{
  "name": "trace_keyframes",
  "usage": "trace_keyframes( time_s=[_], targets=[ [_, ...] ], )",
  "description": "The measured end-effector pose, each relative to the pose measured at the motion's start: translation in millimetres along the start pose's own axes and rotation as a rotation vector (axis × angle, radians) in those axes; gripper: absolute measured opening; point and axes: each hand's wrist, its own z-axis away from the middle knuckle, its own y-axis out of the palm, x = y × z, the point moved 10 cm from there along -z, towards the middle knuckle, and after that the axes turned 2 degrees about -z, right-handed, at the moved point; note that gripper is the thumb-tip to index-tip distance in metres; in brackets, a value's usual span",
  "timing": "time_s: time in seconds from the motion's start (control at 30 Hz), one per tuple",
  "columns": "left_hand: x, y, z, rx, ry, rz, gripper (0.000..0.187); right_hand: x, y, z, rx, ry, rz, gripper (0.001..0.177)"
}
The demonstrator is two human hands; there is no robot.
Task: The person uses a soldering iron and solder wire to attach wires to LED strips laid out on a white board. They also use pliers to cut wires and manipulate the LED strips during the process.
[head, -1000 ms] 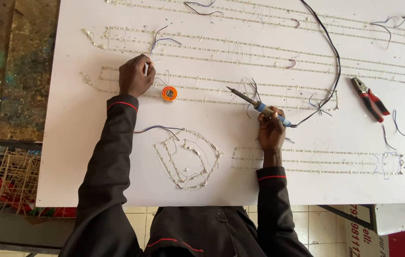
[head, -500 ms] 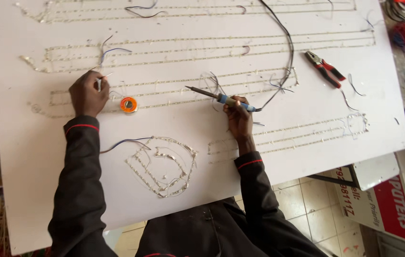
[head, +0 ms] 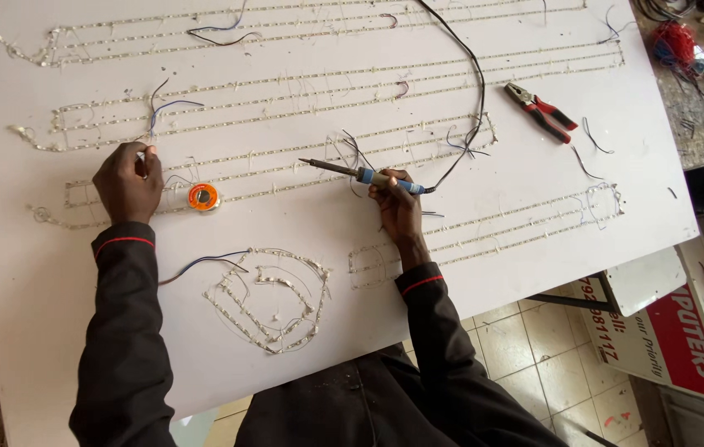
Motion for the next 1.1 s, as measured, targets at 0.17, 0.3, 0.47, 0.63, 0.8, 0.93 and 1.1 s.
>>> trace_keyframes(
  time_s=[0.17,0.3,0.47,0.63,0.8,0.93,1.1],
  targets=[
    [-6,-3,3,-0.019,0.005,-0.001,0.004,7,14,9,-0.001,0.016,0.026,0.022],
    [-3,-7,2,-0.009,-0.018,0.050,0.005,6,22,7,0.029,0.014,0.055,0.023],
    [-19,-23,-1,-0.014,-0.237,0.419,0.005,8,28,11,0.026,0.014,0.087,0.027],
    [-85,-22,-1,0.173,-0.287,0.688,0.007,3,17,1,0.029,-0.063,0.008,0.031],
    [-106,-5,4,0.289,-0.228,0.547,0.012,2,13,-1,0.018,-0.035,0.034,0.030],
    [-123,10,1,0.312,-0.181,0.422,0.016,3,16,-1,0.022,-0.023,0.032,0.029],
    [-109,33,20,0.242,-0.230,0.201,0.012,-1,5,4,0.005,-0.008,0.036,0.029]
  ],
)
